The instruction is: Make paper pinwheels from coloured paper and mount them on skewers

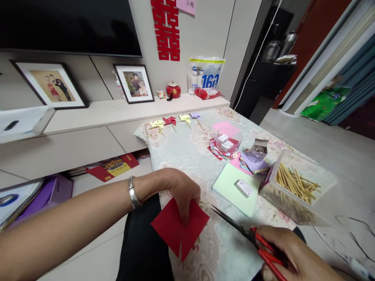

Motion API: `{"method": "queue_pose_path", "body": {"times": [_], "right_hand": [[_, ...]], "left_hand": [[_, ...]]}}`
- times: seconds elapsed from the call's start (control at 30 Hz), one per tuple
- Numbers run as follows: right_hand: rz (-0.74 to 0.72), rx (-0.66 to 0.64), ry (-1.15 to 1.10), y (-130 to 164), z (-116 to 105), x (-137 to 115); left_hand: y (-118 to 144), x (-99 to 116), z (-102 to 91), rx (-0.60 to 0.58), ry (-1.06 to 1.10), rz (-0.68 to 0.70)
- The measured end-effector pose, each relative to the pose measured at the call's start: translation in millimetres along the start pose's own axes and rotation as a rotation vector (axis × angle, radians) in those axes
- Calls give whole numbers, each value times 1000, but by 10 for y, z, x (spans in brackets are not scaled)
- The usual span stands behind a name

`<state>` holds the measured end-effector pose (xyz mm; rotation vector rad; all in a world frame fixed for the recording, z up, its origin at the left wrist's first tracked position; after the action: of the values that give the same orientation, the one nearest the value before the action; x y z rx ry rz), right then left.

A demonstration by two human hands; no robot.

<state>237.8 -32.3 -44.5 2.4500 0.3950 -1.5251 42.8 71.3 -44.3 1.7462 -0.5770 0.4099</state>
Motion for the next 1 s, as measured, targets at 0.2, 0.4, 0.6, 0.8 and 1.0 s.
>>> {"method": "queue_pose_path", "body": {"times": [0.2,0.4,0.6,0.8,1.0], "right_hand": [[-9,-216,291,71,8,3],[-26,-300,389,6,117,-63],[-50,-344,447,-54,193,-107],[-31,-396,466,-91,234,-111],[24,-466,313,-124,325,-184]], "left_hand": [[-149,-124,114,-219,-185,-189],[-178,-60,103,-189,-244,-195],[-225,18,178,-212,-257,-171],[-274,41,200,-204,-177,-175],[-293,41,253,-250,-137,-198]]}}
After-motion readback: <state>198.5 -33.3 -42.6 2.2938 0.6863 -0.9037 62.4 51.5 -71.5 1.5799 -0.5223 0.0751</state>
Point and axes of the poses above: each hand's wrist, its own y-axis away from the middle knuckle, its own z-axis out of the palm, x = y × z, the point moved 9 cm from there along -y, towards the middle knuckle, and after that the axes turned 15 degrees about -z, right-handed, at the moved point
